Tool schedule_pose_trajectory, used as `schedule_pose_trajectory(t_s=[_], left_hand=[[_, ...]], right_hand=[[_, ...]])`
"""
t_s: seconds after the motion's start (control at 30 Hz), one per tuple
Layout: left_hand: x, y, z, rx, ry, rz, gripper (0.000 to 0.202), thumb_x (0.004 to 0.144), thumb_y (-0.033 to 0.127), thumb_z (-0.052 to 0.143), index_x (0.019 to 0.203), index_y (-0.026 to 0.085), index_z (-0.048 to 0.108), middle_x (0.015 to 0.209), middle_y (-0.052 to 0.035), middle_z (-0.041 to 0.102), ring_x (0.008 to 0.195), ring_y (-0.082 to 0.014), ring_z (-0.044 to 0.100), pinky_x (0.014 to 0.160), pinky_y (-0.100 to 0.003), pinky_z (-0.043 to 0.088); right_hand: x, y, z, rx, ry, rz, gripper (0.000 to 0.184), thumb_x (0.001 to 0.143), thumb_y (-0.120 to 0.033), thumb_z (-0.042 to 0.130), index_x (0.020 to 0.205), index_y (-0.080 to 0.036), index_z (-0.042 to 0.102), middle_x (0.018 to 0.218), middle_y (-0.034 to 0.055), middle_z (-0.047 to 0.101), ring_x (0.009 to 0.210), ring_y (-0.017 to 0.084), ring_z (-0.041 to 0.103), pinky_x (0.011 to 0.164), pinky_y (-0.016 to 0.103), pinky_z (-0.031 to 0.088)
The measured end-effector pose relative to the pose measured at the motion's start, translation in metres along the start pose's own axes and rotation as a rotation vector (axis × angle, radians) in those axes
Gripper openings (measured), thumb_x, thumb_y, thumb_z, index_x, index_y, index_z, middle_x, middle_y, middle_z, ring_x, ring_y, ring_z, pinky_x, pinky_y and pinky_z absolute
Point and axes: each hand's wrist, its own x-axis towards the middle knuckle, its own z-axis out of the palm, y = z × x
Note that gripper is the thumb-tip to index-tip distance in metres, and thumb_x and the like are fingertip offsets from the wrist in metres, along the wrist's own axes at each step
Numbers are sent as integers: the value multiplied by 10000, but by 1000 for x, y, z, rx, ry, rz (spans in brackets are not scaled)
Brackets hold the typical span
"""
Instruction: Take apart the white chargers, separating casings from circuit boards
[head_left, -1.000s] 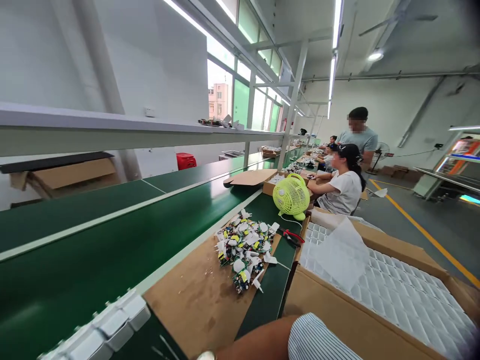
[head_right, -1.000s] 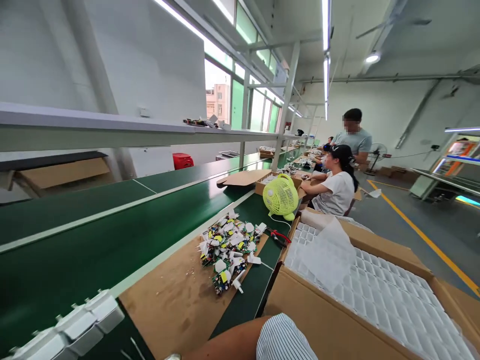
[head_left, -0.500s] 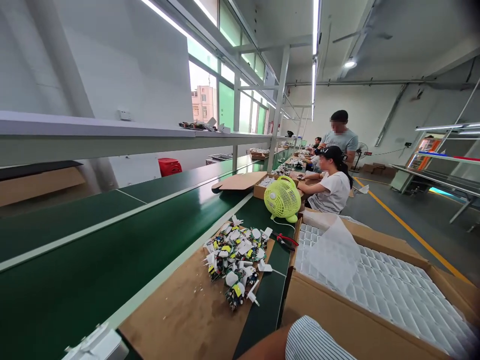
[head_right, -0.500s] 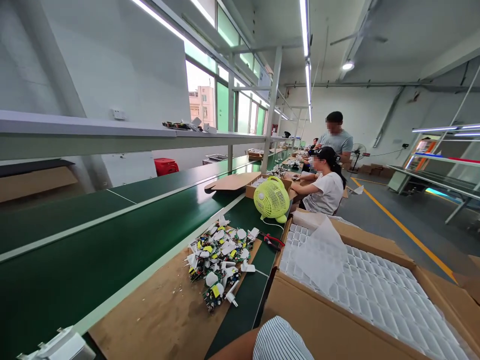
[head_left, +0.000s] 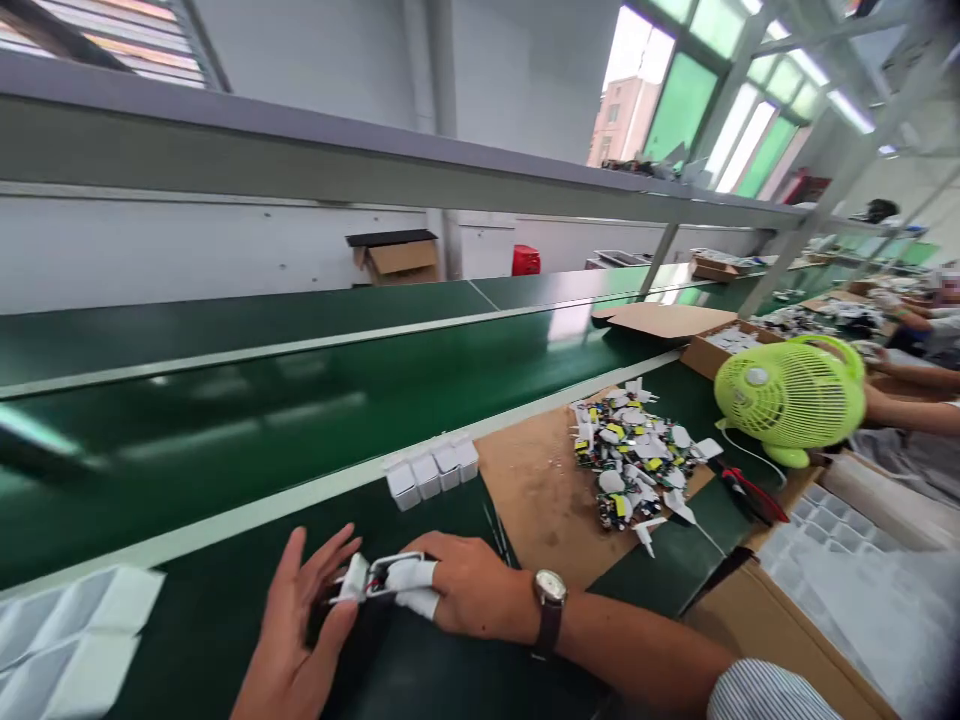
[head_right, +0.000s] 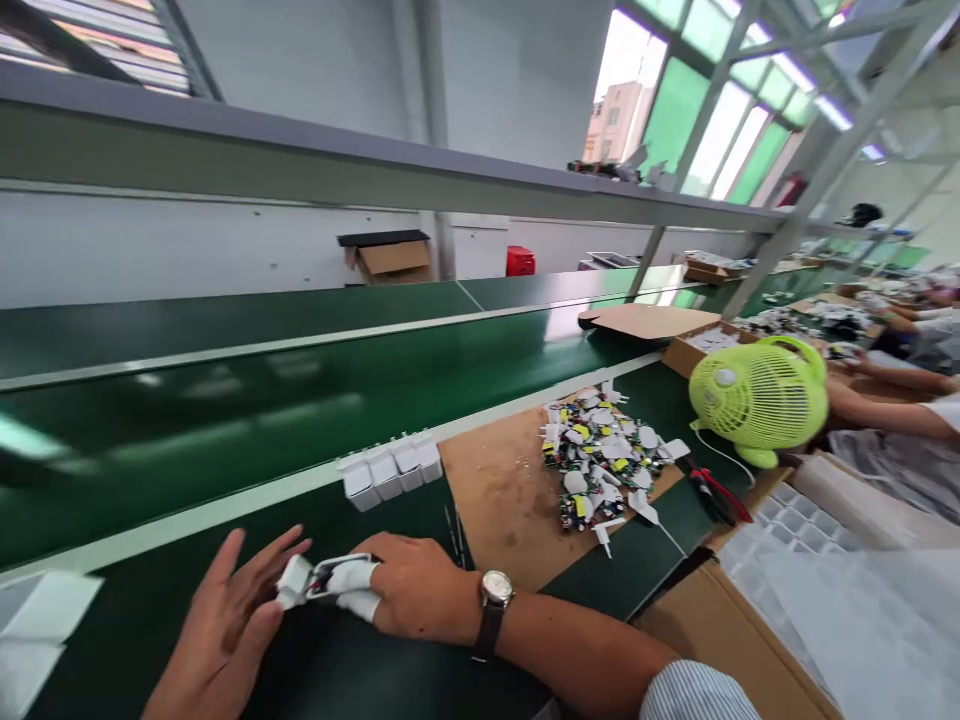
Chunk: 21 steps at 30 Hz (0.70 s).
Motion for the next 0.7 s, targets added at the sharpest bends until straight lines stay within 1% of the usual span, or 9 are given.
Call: schedule_pose_trajectory(t_s=[0.03, 0.07, 0.13, 0.17, 0.23, 0.33, 0.43, 0.5, 0.7], left_hand=[[-3, 1, -6, 80, 8, -4, 764, 992, 510, 579, 1628, 310, 207, 1426, -174, 589, 1201, -341, 657, 898, -514, 598], [-3, 3, -9, 156, 14, 14, 879, 926, 562, 659, 1630, 302, 200, 1450, -184, 559, 1226, -364, 637, 918, -535, 591], [-3, 9, -9, 291, 15, 97, 1024, 769, 603, 815, 1592, 278, 299, 1438, -187, 533, 1201, -372, 634, 922, -537, 595], [-3, 13, -6, 335, 19, 153, 1007, 743, 569, 852, 1562, 265, 352, 1417, -183, 535, 1181, -357, 637, 907, -514, 606], [-5, 22, 1, 377, 46, 285, 884, 782, 444, 860, 1514, 234, 412, 1373, -180, 548, 1169, -328, 630, 885, -467, 616], [-8, 35, 12, 370, 104, 493, 735, 829, 273, 830, 1462, 183, 468, 1324, -181, 593, 1205, -323, 604, 964, -491, 579], [-8, 41, 15, 320, 101, 571, 660, 882, 236, 775, 1462, 139, 476, 1295, -187, 639, 1218, -323, 596, 1012, -512, 546], [-6, 40, 14, 294, 78, 579, 625, 946, 278, 703, 1492, 111, 450, 1320, -208, 636, 1235, -323, 588, 996, -500, 555], [-1, 35, 11, 289, 36, 600, 737, 964, 437, 659, 1552, 88, 385, 1353, -244, 620, 1251, -334, 575, 994, -504, 557]], right_hand=[[0, 1, 2, 88, 48, -9, 241, 1007, -328, 579, 1206, -250, 689, 1260, 84, 695, 1122, 205, 680, 962, 315, 557], [1, 2, 3, 208, 111, 9, 236, 999, -321, 583, 1194, -246, 692, 1254, 94, 686, 1113, 212, 676, 956, 334, 559], [3, 0, 3, 539, 212, 140, 246, 952, -369, 655, 1159, -241, 694, 1211, 92, 687, 1043, 211, 683, 908, 344, 573], [4, -2, 3, 721, 231, 235, 276, 918, -408, 702, 1137, -239, 693, 1170, 81, 698, 1003, 210, 688, 879, 347, 580], [6, -7, 2, 1043, 214, 419, 359, 845, -490, 777, 1085, -237, 691, 1067, 52, 727, 937, 211, 695, 832, 355, 587], [7, -15, -1, 1327, 144, 558, 402, 789, -535, 819, 1012, -225, 694, 963, 28, 746, 905, 220, 710, 833, 372, 578], [7, -23, -4, 1474, 51, 585, 383, 813, -531, 804, 995, -213, 694, 924, 34, 753, 880, 233, 733, 856, 407, 573], [6, -27, -6, 1519, 12, 583, 378, 832, -529, 788, 1007, -209, 689, 918, 46, 756, 878, 248, 746, 863, 435, 575], [6, -33, -9, 1504, 11, 613, 364, 843, -514, 786, 996, -200, 683, 944, 67, 762, 906, 262, 756, 890, 460, 577]])
